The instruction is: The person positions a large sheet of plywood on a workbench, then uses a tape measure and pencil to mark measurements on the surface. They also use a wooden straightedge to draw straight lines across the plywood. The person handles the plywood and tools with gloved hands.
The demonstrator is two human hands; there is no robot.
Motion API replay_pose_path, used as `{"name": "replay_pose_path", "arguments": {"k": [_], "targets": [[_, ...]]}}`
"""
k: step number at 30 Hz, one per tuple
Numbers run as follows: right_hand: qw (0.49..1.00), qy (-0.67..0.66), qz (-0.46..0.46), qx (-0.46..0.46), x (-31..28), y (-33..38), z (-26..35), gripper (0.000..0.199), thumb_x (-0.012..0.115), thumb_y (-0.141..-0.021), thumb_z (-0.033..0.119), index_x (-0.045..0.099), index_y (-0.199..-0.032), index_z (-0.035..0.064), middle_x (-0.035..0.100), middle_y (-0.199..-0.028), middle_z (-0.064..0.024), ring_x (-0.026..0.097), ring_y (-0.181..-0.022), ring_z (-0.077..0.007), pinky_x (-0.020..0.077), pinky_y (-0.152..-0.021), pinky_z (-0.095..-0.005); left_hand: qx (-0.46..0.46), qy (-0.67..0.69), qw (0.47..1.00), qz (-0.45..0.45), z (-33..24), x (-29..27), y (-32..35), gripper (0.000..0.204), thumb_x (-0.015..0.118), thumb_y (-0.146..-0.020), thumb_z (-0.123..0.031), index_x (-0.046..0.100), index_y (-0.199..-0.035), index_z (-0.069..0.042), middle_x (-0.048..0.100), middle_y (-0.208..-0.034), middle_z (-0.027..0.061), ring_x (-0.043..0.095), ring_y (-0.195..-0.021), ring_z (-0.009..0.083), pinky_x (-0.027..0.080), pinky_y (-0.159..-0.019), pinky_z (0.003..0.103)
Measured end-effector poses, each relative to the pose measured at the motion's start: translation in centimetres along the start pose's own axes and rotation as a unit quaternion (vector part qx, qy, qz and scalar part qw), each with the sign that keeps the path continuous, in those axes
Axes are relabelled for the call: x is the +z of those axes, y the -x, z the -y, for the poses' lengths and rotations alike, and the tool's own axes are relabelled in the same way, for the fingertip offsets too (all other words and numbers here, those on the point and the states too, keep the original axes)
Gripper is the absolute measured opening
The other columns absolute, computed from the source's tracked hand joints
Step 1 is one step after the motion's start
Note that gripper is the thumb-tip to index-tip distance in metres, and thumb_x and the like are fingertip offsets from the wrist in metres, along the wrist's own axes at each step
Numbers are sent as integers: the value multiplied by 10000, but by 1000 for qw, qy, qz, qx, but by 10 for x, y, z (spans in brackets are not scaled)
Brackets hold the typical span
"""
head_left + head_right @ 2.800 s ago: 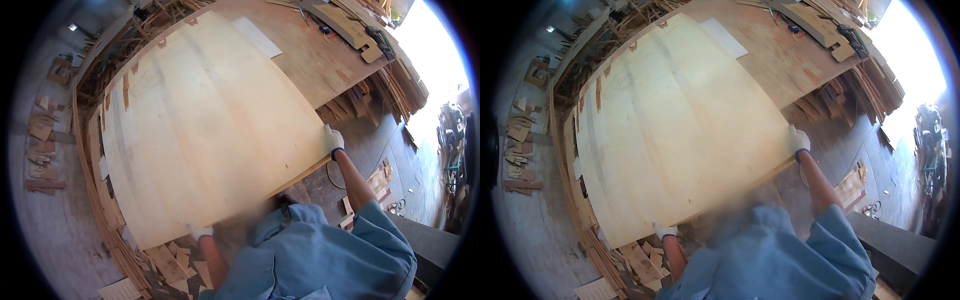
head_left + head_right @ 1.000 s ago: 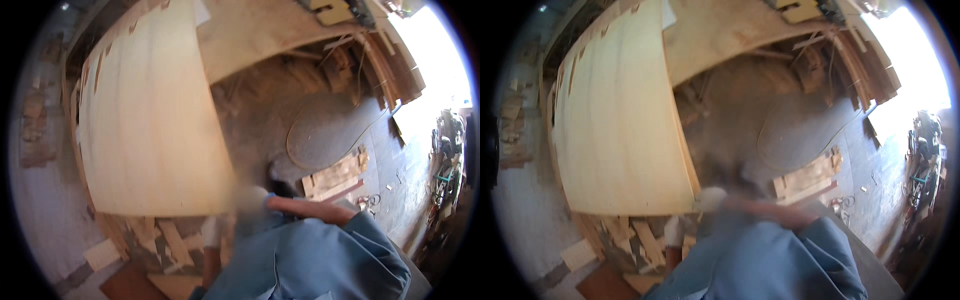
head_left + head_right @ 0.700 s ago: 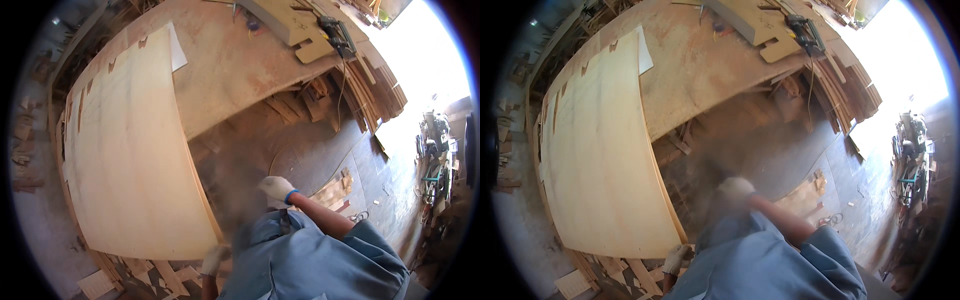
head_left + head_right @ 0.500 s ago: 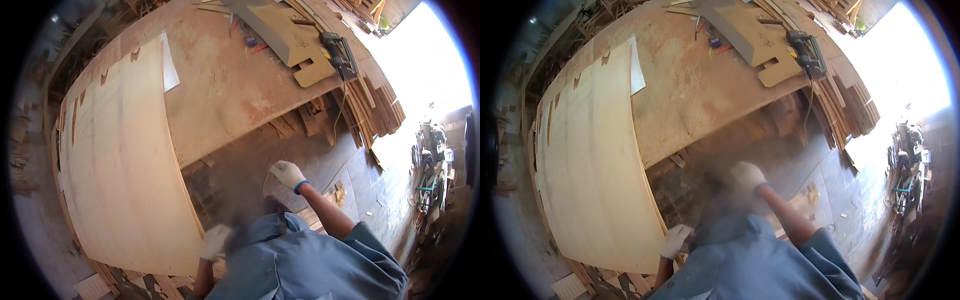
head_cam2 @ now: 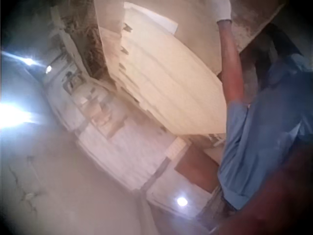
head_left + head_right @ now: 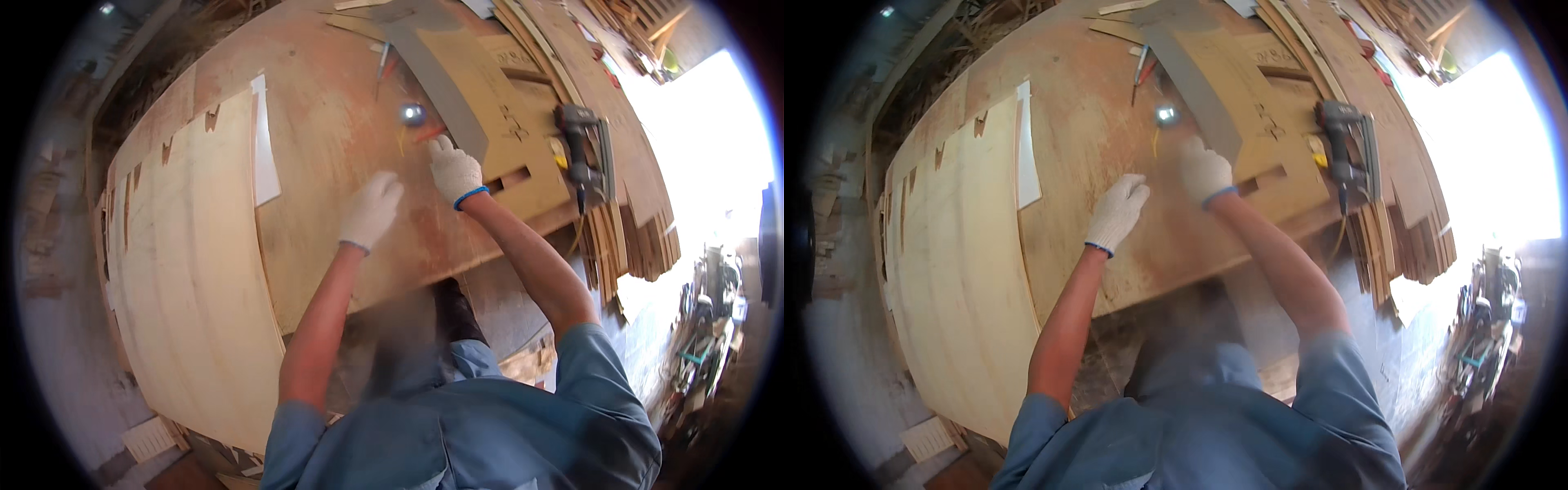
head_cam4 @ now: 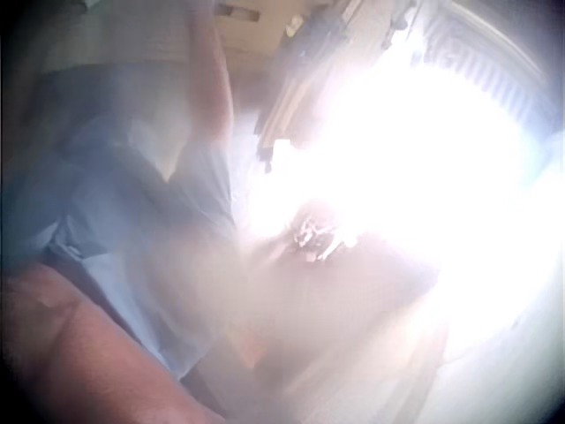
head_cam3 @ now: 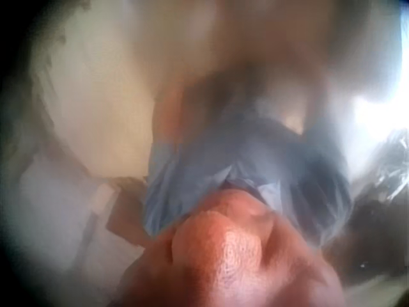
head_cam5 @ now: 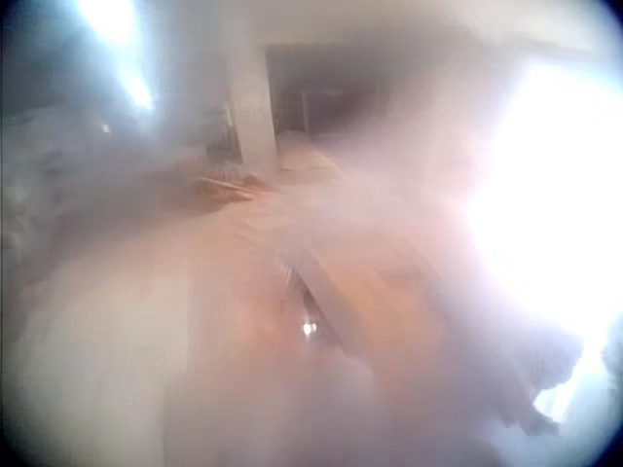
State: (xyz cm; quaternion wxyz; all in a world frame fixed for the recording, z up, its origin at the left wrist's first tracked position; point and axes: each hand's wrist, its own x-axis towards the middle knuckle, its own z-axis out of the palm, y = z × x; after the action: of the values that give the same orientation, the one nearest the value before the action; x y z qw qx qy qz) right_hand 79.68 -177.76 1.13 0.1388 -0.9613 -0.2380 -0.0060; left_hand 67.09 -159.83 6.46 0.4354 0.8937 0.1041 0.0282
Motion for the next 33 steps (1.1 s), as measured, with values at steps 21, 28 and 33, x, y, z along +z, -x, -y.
{"name": "replay_pose_path", "arguments": {"k": [21,28,33], "targets": [[983,-20,-17,-183,-46,-183,-26,130,612,-875,209,671,-916,100,660,-905,-126,664,-891,-338,532,-753,-486,-29,-250,967,-33,-20,67,-183,246,681,-845,-229,637,-1014,-55,649,-1046,170,629,-1009,348,509,-892,482],[944,182,-18,-276,8,-288,19,153,636,-848,172,746,-930,104,714,-994,-105,664,-997,-292,492,-795,-422,-51,-137,980,-135,-12,32,-65,201,621,-884,-115,630,-1067,-31,639,-1066,168,616,-1000,326,503,-915,444],[905,222,-4,-363,30,-295,22,168,644,-791,164,780,-841,79,706,-821,-143,705,-808,-319,543,-674,-441,-327,382,831,-240,3,12,40,266,633,-912,-110,622,-1155,-3,640,-1037,99,627,-973,226,495,-1010,424]]}}
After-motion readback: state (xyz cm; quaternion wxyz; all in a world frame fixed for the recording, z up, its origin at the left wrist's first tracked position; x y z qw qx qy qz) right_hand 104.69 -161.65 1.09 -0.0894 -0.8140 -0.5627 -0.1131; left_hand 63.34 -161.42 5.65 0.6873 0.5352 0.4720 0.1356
